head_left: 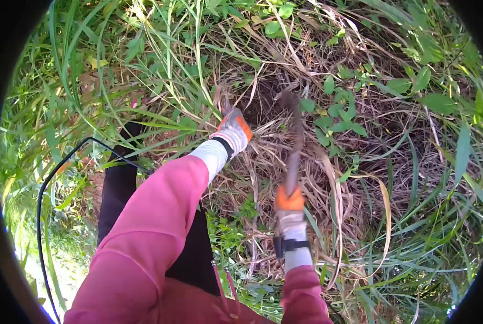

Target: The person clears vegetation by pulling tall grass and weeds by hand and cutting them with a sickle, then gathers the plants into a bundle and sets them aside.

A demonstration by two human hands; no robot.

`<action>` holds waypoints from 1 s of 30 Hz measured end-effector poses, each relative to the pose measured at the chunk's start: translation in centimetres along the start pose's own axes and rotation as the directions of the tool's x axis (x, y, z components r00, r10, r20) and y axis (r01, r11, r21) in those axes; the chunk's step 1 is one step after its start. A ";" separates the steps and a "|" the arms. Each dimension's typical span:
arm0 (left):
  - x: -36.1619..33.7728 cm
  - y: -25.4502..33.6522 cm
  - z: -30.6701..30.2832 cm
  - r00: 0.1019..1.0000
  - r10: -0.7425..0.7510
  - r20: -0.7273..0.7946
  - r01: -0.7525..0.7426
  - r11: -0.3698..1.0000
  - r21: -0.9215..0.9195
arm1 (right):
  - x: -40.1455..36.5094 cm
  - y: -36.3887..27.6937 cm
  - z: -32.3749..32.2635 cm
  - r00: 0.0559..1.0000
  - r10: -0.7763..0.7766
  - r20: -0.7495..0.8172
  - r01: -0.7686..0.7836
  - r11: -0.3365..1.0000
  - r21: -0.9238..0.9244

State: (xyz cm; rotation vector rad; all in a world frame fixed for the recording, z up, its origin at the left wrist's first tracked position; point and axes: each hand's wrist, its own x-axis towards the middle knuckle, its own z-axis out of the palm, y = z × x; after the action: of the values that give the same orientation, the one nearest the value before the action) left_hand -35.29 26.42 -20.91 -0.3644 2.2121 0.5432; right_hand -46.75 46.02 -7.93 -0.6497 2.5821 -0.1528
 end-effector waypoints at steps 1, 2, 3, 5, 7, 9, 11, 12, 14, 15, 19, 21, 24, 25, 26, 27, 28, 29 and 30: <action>-0.1 0.5 0.7 0.997 0.074 -0.015 -0.075 0.997 -0.031 | -3.4 3.3 0.5 0.740 0.547 0.392 -0.514 0.835 -0.197; 0.1 0.7 1.4 0.990 0.136 -0.034 -0.138 0.988 -0.068 | -6.3 6.7 1.4 0.625 0.630 0.461 -0.535 0.776 -0.334; 0.7 0.1 3.2 0.992 0.126 0.001 -0.126 0.992 0.004 | -8.7 10.6 2.4 0.710 0.547 0.443 -0.447 0.837 -0.316; 0.1 -1.4 7.3 0.998 0.051 -0.031 -0.051 0.999 0.002 | -10.5 12.9 3.9 0.922 0.275 0.272 -0.223 0.952 -0.209; -0.3 -1.6 10.9 0.981 -0.015 -0.193 -0.003 0.996 -0.094 | -8.6 0.2 0.6 0.762 0.545 0.351 -0.564 0.824 -0.054; -1.9 -3.1 7.3 0.997 0.079 0.006 -0.079 0.997 0.013 | -6.7 1.4 1.6 0.901 0.352 0.253 -0.392 0.911 0.130; -2.0 -2.7 7.9 0.997 0.071 -0.041 -0.069 0.996 0.052 | -3.5 -6.8 -0.5 0.998 -0.012 -0.057 0.021 0.989 0.144; -2.0 -2.4 8.1 0.996 0.071 -0.061 -0.066 0.995 0.076 | -2.1 -12.0 -2.2 0.968 -0.148 -0.202 0.179 0.974 0.142; -1.8 -2.6 6.8 0.992 0.039 0.122 -0.044 0.998 0.037 | 2.0 -15.9 -4.3 0.984 -0.106 -0.143 0.177 0.670 0.721; -2.0 -2.6 6.7 0.993 0.038 0.113 -0.043 0.998 0.041 | 2.9 -18.8 -5.5 0.986 -0.080 -0.150 0.169 0.555 0.814; -3.1 -2.8 5.9 0.998 0.041 0.054 -0.043 0.999 0.026 | 2.0 -11.8 -1.8 0.957 0.168 -0.235 -0.035 0.876 0.482; -3.8 -2.4 4.9 0.998 0.037 0.051 -0.037 0.999 -0.004 | -6.2 0.8 1.9 0.846 0.429 0.316 -0.515 0.810 0.280; 1.6 -1.3 12.3 0.996 0.082 -0.029 -0.080 0.996 0.050 | -19.8 12.3 2.8 0.345 0.719 0.603 -0.596 0.664 -0.452; 0.4 -2.8 12.7 0.995 0.096 -0.038 -0.094 0.994 0.051 | -23.5 16.4 3.7 0.337 0.703 0.627 -0.537 0.690 -0.486; -1.6 -3.2 13.1 0.992 0.118 -0.038 -0.117 0.992 0.040 | -25.3 17.5 4.3 0.362 0.714 0.600 -0.544 0.684 -0.485; -3.1 -3.8 13.3 0.989 0.138 -0.051 -0.136 0.990 0.036 | -26.4 18.6 5.5 0.418 0.700 0.579 -0.531 0.705 -0.470; -3.9 -5.2 12.3 0.986 0.161 0.042 -0.160 0.987 -0.025 | -26.3 20.0 7.8 0.516 0.648 0.560 -0.474 0.761 -0.443; -4.3 -5.0 12.2 0.996 0.082 -0.029 -0.082 0.997 -0.002 | -25.9 22.6 10.4 0.639 0.559 0.529 -0.387 0.827 -0.408; -4.4 -4.6 12.1 0.995 0.010 -0.100 -0.009 1.000 0.011 | -25.1 25.5 12.8 0.742 0.466 0.481 -0.313 0.876 -0.366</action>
State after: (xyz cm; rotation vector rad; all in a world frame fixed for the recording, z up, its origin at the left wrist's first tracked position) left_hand -22.65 28.77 -25.70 -0.3831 2.3133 0.5288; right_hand -31.93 80.38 -14.28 -0.1653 2.1030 0.4670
